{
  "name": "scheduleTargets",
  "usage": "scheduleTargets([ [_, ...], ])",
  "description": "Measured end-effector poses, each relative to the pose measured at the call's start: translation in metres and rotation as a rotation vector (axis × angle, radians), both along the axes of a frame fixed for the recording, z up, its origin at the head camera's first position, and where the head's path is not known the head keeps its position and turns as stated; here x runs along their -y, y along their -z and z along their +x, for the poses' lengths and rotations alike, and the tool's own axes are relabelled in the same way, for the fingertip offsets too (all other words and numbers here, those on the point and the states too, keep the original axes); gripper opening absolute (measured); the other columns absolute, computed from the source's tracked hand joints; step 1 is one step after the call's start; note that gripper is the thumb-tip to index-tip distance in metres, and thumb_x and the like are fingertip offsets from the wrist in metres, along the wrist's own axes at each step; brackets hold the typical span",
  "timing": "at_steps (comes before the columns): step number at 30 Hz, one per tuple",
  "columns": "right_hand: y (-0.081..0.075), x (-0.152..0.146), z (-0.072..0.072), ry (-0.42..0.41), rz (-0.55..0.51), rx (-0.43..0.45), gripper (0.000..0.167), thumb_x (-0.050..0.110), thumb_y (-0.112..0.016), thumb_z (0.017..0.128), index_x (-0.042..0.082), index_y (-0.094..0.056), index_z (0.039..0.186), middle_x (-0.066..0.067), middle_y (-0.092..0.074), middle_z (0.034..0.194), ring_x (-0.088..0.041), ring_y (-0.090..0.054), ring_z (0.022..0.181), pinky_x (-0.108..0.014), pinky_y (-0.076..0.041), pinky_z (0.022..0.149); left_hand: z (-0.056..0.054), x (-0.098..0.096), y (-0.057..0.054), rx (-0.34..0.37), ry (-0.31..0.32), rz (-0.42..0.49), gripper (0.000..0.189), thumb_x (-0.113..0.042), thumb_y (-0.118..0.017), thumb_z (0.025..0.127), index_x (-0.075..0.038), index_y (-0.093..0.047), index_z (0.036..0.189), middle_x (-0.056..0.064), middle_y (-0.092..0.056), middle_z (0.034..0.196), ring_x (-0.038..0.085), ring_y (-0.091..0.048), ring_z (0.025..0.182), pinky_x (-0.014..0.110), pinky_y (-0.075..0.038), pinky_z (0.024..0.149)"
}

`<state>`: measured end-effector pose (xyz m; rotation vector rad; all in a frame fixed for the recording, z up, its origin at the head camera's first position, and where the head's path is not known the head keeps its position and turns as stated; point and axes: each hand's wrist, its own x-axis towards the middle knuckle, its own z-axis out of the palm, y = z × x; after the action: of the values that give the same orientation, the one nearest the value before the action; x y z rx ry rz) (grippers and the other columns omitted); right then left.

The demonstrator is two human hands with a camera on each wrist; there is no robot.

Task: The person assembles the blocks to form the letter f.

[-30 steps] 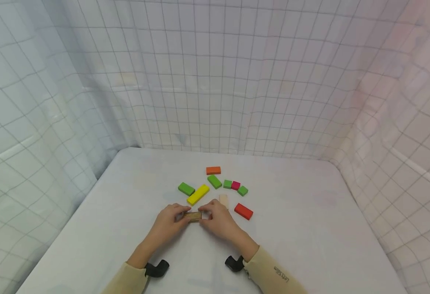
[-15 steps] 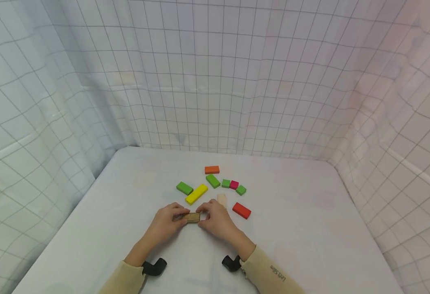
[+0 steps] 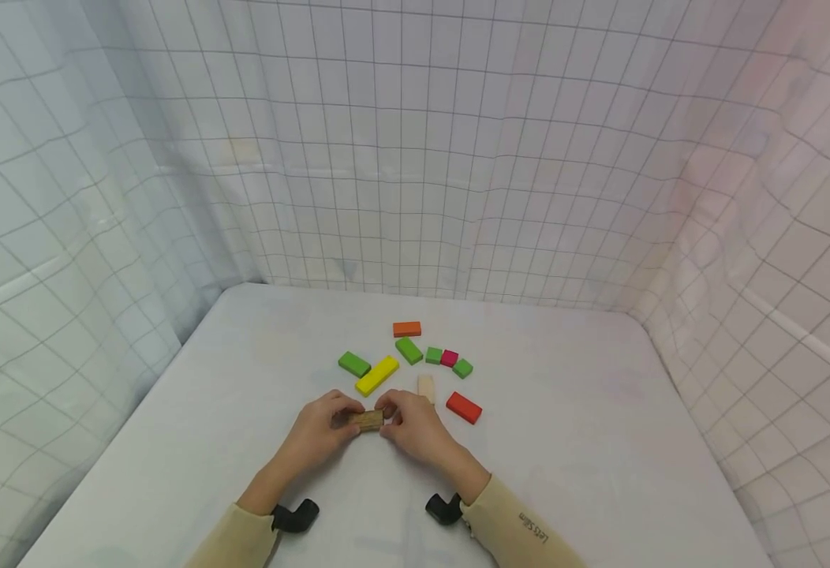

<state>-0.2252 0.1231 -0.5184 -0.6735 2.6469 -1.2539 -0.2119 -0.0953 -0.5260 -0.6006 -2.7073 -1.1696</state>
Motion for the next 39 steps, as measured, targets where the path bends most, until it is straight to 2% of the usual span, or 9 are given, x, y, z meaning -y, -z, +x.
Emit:
scheduleTargets([
  [8, 0.001, -0.002, -0.001, -0.002, -0.043, 0.002, 0.029, 0.005, -0.076, 0.089, 0.020, -0.066, 0.112, 0.006, -0.067, 0.091, -0.009, -0.063, 0.081, -0.027, -0.054, 0.074, 0.000, 0.000, -0.002, -0.011, 0.013, 0.025, 0.028, -0.002, -0.085, 0.079, -0.015, -0.073, 0.101, -0.006, -0.065, 0.096, 0.011, -0.059, 0.087, 0.032, -0.051, 0.078],
  [17, -0.005, -0.006, -0.001, 0.010, -0.140, 0.064, 0.031, 0.006, -0.074, 0.091, 0.025, -0.068, 0.115, 0.004, -0.067, 0.097, -0.015, -0.064, 0.087, -0.031, -0.054, 0.078, 0.001, 0.000, -0.003, 0.042, 0.022, 0.116, 0.029, -0.003, -0.084, 0.081, -0.017, -0.071, 0.103, -0.008, -0.068, 0.096, 0.010, -0.061, 0.085, 0.030, -0.053, 0.076],
  [22, -0.004, -0.008, -0.004, 0.005, -0.222, 0.114, 0.032, 0.006, -0.070, 0.094, 0.018, -0.068, 0.124, -0.001, -0.068, 0.104, -0.018, -0.065, 0.091, -0.031, -0.054, 0.079, 0.000, 0.000, -0.003, 0.074, 0.023, 0.191, 0.030, -0.004, -0.084, 0.081, -0.018, -0.072, 0.104, -0.007, -0.068, 0.096, 0.012, -0.062, 0.084, 0.029, -0.054, 0.075],
  [26, -0.006, -0.010, -0.005, -0.012, -0.362, 0.221, 0.036, 0.003, -0.064, 0.096, 0.006, -0.064, 0.132, -0.015, -0.066, 0.113, -0.031, -0.067, 0.096, -0.040, -0.057, 0.084, 0.001, -0.001, -0.002, 0.152, 0.016, 0.248, 0.030, -0.007, -0.084, 0.082, -0.020, -0.072, 0.106, -0.006, -0.069, 0.096, 0.012, -0.063, 0.083, 0.027, -0.055, 0.075],
  [29, -0.006, -0.012, -0.007, 0.001, -0.448, 0.289, 0.035, -0.001, -0.060, 0.098, 0.001, -0.062, 0.132, -0.021, -0.063, 0.115, -0.036, -0.067, 0.098, -0.046, -0.057, 0.086, 0.002, -0.003, -0.001, 0.190, 0.033, 0.277, 0.030, -0.009, -0.084, 0.083, -0.018, -0.072, 0.108, -0.005, -0.068, 0.095, 0.013, -0.064, 0.082, 0.027, -0.055, 0.074],
  [35, -0.008, -0.013, -0.009, 0.045, -0.471, 0.327, 0.027, 0.001, -0.056, 0.100, 0.003, -0.069, 0.124, -0.015, -0.064, 0.113, -0.026, -0.067, 0.096, -0.040, -0.057, 0.087, 0.003, -0.008, 0.000, 0.223, 0.063, 0.295, 0.035, -0.010, -0.083, 0.084, -0.015, -0.070, 0.116, -0.004, -0.068, 0.091, 0.013, -0.067, 0.080, 0.026, -0.056, 0.073],
  [39, -0.010, -0.015, -0.008, 0.046, -0.458, 0.362, 0.024, 0.005, -0.056, 0.101, 0.004, -0.070, 0.121, -0.012, -0.065, 0.119, -0.025, -0.067, 0.101, -0.038, -0.056, 0.088, 0.005, -0.011, 0.002, 0.234, 0.083, 0.291, 0.040, -0.010, -0.082, 0.085, -0.014, -0.068, 0.122, -0.003, -0.069, 0.092, 0.011, -0.068, 0.080, 0.026, -0.056, 0.073],
])
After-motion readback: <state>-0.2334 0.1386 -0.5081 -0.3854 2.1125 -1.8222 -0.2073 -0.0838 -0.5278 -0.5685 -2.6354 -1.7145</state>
